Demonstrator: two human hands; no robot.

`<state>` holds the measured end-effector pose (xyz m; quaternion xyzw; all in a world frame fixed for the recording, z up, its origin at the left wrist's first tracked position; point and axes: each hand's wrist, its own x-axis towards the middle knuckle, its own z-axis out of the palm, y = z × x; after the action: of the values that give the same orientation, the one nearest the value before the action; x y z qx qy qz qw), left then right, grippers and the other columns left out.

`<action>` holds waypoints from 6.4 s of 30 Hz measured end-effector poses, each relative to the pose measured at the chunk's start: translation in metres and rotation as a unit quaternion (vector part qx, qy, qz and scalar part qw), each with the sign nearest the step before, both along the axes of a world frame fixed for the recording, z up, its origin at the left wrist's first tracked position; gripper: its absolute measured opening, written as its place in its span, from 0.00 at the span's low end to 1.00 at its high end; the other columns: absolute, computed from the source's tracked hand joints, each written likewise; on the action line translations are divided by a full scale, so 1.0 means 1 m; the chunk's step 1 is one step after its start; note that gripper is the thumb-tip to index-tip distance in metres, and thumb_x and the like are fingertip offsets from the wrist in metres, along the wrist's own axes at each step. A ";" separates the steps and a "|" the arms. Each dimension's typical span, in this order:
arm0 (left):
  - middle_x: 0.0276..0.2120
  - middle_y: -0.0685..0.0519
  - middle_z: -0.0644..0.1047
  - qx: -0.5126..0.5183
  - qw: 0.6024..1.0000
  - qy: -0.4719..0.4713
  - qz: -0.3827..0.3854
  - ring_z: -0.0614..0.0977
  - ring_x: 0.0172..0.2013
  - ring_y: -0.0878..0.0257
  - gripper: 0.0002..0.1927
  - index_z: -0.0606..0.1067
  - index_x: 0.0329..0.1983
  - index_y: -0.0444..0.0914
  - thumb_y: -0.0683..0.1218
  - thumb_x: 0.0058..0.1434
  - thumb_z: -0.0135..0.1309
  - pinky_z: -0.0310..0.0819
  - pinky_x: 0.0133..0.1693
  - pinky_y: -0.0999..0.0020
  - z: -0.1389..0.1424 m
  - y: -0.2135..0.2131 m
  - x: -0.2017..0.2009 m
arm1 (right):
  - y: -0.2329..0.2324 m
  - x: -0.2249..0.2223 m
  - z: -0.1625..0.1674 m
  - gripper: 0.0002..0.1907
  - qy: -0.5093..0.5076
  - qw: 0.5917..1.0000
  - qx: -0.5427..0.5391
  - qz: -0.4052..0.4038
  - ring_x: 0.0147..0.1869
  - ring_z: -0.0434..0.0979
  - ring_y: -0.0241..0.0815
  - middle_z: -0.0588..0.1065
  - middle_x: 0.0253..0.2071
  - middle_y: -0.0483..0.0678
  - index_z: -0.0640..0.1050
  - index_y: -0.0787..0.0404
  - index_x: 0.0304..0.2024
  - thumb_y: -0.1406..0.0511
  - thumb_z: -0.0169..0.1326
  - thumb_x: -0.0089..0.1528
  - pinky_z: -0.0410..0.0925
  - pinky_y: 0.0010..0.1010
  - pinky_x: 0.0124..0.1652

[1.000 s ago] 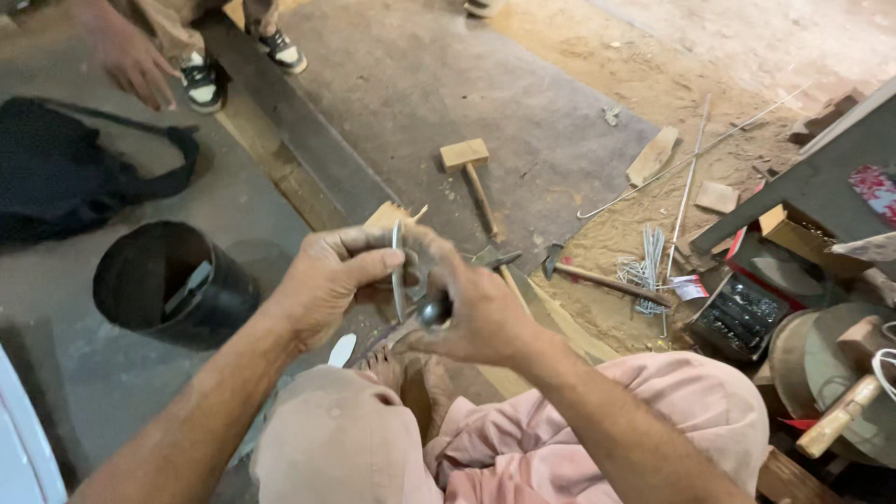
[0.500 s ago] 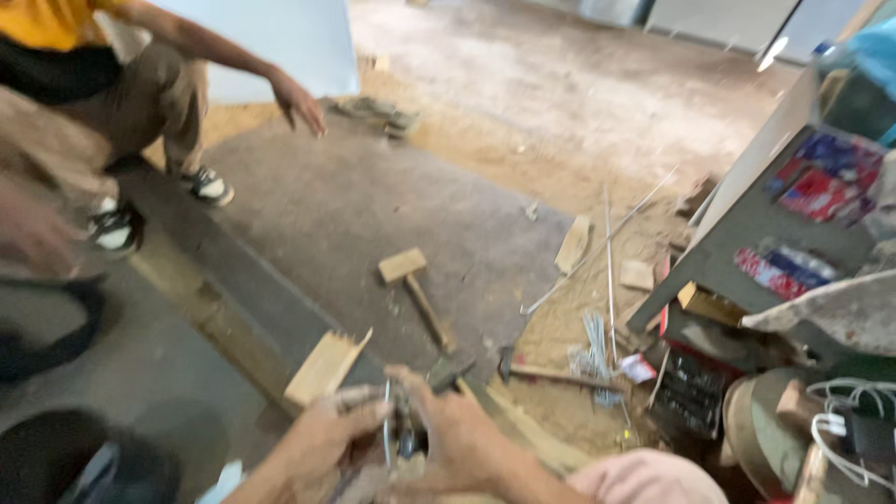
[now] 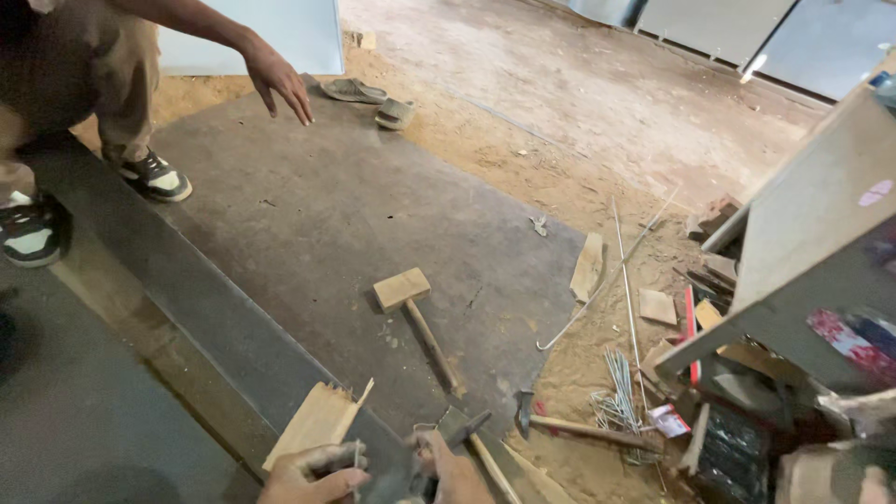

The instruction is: The person sits on the floor of a metal workshop and trims the edges of small white stamped metal pieces using hand shears, occasionally hammering a piece flat on a metal plate. Finished pieces are set aside and placed into a black bucket.

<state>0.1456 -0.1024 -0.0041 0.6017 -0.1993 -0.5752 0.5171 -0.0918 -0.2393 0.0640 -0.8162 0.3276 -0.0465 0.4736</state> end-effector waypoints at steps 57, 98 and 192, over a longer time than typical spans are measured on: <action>0.42 0.56 0.78 -0.092 0.586 -0.764 -0.253 0.79 0.49 0.60 0.08 0.84 0.34 0.47 0.47 0.57 0.55 0.79 0.43 0.62 0.050 -0.019 -0.002 | 0.000 0.075 -0.046 0.13 0.043 0.995 0.014 -0.086 0.28 0.73 0.32 0.77 0.24 0.44 0.81 0.63 0.32 0.61 0.69 0.55 0.69 0.29 0.30; 0.45 0.46 0.82 -0.150 0.888 -0.414 0.132 0.85 0.45 0.57 0.15 0.79 0.50 0.34 0.43 0.62 0.66 0.79 0.46 0.61 0.021 -0.001 -0.047 | -0.008 0.088 0.006 0.15 -0.160 0.982 -0.084 0.051 0.45 0.82 0.35 0.79 0.43 0.48 0.74 0.65 0.48 0.74 0.65 0.62 0.78 0.28 0.46; 0.40 0.40 0.80 -0.210 0.849 -0.479 0.079 0.81 0.44 0.42 0.11 0.77 0.43 0.32 0.45 0.63 0.61 0.74 0.46 0.54 0.004 -0.001 -0.047 | 0.005 -0.093 0.059 0.12 0.013 0.965 -0.261 -0.034 0.27 0.75 0.55 0.73 0.26 0.60 0.77 0.64 0.41 0.60 0.53 0.68 0.65 0.43 0.28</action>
<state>0.0982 -0.1032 -0.0002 0.6935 -0.4895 -0.1175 0.5154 -0.1846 -0.2344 0.1228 -0.9005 0.3374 -0.1361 0.2381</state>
